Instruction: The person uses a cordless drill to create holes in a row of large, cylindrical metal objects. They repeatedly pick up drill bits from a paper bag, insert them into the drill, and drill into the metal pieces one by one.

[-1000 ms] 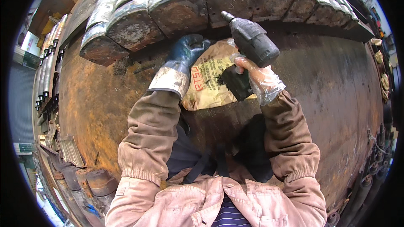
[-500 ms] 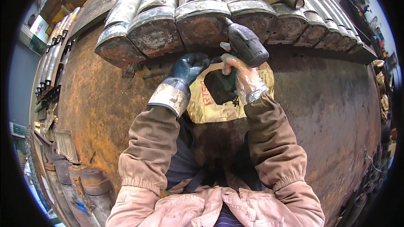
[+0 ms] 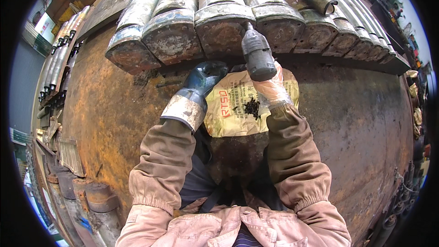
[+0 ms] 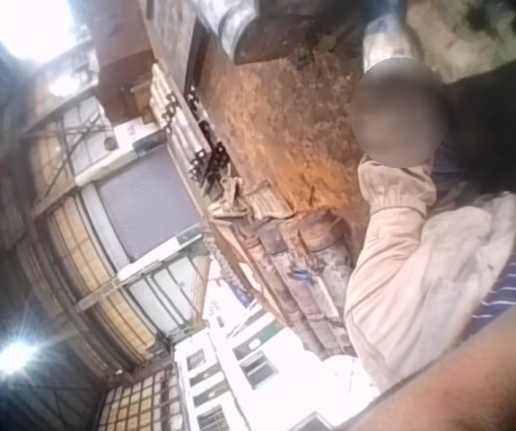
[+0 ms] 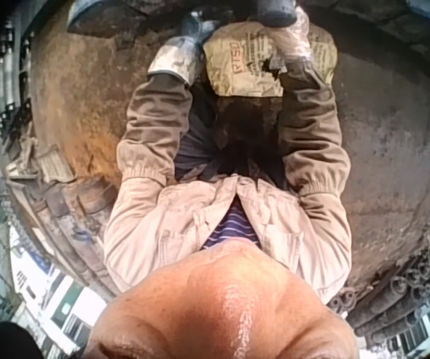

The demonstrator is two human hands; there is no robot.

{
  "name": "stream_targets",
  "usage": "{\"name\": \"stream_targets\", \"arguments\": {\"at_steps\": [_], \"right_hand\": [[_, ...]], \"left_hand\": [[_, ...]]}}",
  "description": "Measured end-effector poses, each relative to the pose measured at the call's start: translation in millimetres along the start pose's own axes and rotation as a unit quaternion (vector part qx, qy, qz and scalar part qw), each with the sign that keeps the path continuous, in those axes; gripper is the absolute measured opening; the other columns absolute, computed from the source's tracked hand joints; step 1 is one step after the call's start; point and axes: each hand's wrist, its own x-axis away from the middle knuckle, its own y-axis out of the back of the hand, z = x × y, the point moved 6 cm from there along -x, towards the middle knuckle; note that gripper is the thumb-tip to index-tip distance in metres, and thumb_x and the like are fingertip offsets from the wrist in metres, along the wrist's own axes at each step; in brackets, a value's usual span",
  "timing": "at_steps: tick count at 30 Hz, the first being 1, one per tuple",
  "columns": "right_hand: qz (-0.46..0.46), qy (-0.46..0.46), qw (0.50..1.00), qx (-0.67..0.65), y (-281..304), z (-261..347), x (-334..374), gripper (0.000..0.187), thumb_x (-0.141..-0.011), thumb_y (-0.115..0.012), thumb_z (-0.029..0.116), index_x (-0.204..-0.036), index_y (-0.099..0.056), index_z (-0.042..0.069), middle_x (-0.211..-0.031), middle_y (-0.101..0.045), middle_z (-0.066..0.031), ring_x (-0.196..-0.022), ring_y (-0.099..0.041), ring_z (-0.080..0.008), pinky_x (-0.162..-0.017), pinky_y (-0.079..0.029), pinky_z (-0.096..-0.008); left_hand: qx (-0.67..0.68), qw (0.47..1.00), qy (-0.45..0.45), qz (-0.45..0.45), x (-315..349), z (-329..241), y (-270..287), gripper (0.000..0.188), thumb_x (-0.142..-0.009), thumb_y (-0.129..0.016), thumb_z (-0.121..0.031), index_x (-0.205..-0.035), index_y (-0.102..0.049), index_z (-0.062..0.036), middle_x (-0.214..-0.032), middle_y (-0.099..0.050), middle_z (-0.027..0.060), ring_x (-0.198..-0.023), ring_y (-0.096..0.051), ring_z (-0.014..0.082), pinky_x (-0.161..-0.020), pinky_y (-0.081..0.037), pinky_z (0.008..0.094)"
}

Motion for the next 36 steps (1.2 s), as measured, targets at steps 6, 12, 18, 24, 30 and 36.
{"name": "stream_targets", "arguments": {"at_steps": [6, 12, 18, 24, 30, 36], "right_hand": [[-0.028, -0.045, 0.998, 0.031, -6, 4, 1, 0.035, -0.081, -0.072, 0.025, -0.107, -0.064, 0.004, -0.09, -0.07, -0.0141, -0.081, -0.068, -0.0273, -0.073, -0.052, -0.0347], [-0.009, -0.161, 0.984, -0.078, -26, 19, -46, 0.034, -0.085, -0.066, 0.03, -0.104, -0.064, 0.002, -0.086, -0.07, -0.0152, -0.075, -0.067, -0.0282, -0.068, -0.053, -0.0362], [0.013, -0.237, 0.962, -0.135, -33, 20, -60, 0.037, -0.088, -0.06, 0.035, -0.101, -0.064, 0.001, -0.083, -0.069, -0.0162, -0.069, -0.066, -0.0291, -0.064, -0.053, -0.0376], [0.029, -0.28, 0.944, -0.174, -33, 27, -61, 0.042, -0.092, -0.054, 0.04, -0.098, -0.064, 0.0, -0.079, -0.069, -0.0172, -0.063, -0.064, -0.03, -0.059, -0.053, -0.039], [0.033, -0.322, 0.925, -0.201, -35, 30, -61, 0.049, -0.095, -0.048, 0.045, -0.095, -0.064, -0.002, -0.076, -0.068, -0.0183, -0.058, -0.063, -0.031, -0.055, -0.053, -0.0404], [0.036, -0.377, 0.9, -0.214, -18, 34, -55, 0.058, -0.099, -0.041, 0.05, -0.092, -0.064, -0.003, -0.073, -0.067, -0.0193, -0.052, -0.062, -0.0319, -0.05, -0.053, -0.0418]], "left_hand": [[0.093, 0.995, -0.008, 0.025, -2, -13, -16, 0.025, -0.088, -0.072, -0.007, -0.111, -0.069, 0.0008, -0.106, -0.071, 0.0109, -0.094, -0.068, 0.0174, -0.085, -0.054, 0.0312], [0.128, 0.992, -0.013, 0.004, 0, -23, -16, 0.023, -0.092, -0.064, -0.005, -0.114, -0.066, 0.0042, -0.109, -0.07, 0.0156, -0.098, -0.068, 0.023, -0.087, -0.056, 0.0339], [0.122, 0.992, 0.008, -0.035, 4, -37, -24, 0.026, -0.092, -0.065, -0.005, -0.115, -0.064, 0.0078, -0.112, -0.069, 0.017, -0.1, -0.068, 0.0245, -0.088, -0.055, 0.035], [0.229, 0.973, 0.006, -0.016, -7, -25, -29, 0.025, -0.092, -0.066, -0.007, -0.113, -0.064, 0.0067, -0.111, -0.069, 0.0186, -0.099, -0.068, 0.0243, -0.086, -0.055, 0.0354], [0.213, 0.975, 0.037, -0.051, -9, -38, -41, 0.027, -0.093, -0.066, -0.011, -0.115, -0.064, 0.0049, -0.111, -0.068, 0.0187, -0.095, -0.068, 0.0248, -0.084, -0.056, 0.0359], [0.323, 0.935, 0.147, -0.009, -20, -44, -73, 0.04, -0.094, -0.064, -0.033, -0.112, -0.062, 0.0025, -0.101, -0.07, 0.0164, -0.088, -0.069, 0.0263, -0.081, -0.058, 0.0356]]}}
